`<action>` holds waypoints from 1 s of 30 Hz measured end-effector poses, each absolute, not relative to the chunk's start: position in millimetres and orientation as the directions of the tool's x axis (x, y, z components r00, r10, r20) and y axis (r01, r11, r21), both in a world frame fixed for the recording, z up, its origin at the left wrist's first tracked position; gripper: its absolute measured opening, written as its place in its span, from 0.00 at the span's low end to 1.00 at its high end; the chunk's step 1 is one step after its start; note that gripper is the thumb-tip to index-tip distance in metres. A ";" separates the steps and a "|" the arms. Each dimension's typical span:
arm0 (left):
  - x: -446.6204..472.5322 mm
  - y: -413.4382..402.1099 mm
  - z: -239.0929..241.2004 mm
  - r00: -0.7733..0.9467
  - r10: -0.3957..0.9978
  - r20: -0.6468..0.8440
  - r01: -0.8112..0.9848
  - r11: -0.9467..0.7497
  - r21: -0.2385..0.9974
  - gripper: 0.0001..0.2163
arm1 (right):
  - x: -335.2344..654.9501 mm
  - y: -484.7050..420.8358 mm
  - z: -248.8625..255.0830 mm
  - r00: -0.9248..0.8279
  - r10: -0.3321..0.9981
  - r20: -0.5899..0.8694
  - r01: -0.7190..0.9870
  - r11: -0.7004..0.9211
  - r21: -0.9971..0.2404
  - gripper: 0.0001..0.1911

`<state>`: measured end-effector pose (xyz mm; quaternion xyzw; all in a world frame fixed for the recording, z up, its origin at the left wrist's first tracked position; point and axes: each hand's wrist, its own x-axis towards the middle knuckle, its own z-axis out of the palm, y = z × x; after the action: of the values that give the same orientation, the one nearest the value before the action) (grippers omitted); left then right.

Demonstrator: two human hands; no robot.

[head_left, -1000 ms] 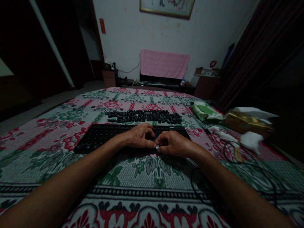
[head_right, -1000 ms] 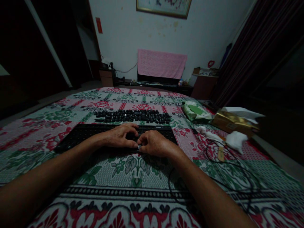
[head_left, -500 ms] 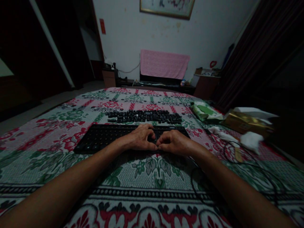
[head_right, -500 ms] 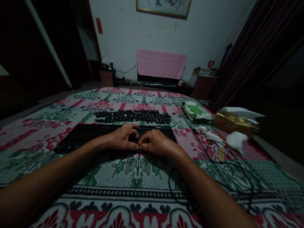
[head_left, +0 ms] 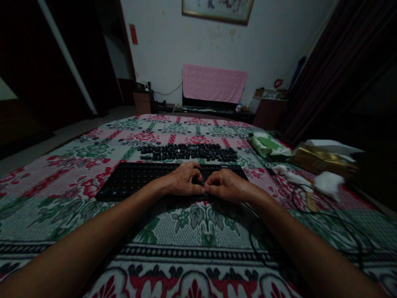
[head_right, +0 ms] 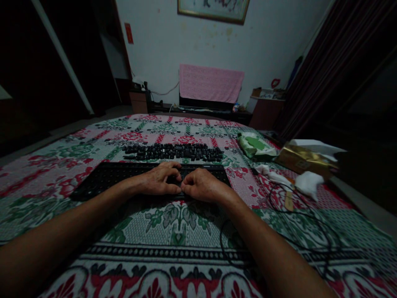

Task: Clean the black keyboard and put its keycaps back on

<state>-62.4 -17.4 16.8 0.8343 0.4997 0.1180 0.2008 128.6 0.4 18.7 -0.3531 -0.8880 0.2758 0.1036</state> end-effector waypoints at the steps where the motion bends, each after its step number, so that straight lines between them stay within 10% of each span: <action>1: -62.8 -17.2 16.9 0.479 0.878 -0.003 0.783 -0.425 0.454 0.17 | 128.2 0.4 18.5 -0.727 0.686 -0.015 0.575 0.597 -0.560 0.12; 30: -64.0 -15.4 19.7 0.486 0.874 -0.013 0.780 -0.427 0.457 0.16 | 130.1 -6.4 23.2 -0.785 0.616 0.067 0.537 0.730 -0.423 0.10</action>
<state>-64.0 -15.4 19.7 0.8370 0.4941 0.1136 0.2060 130.1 -6.4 23.2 -0.3117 -0.9245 0.1944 0.1019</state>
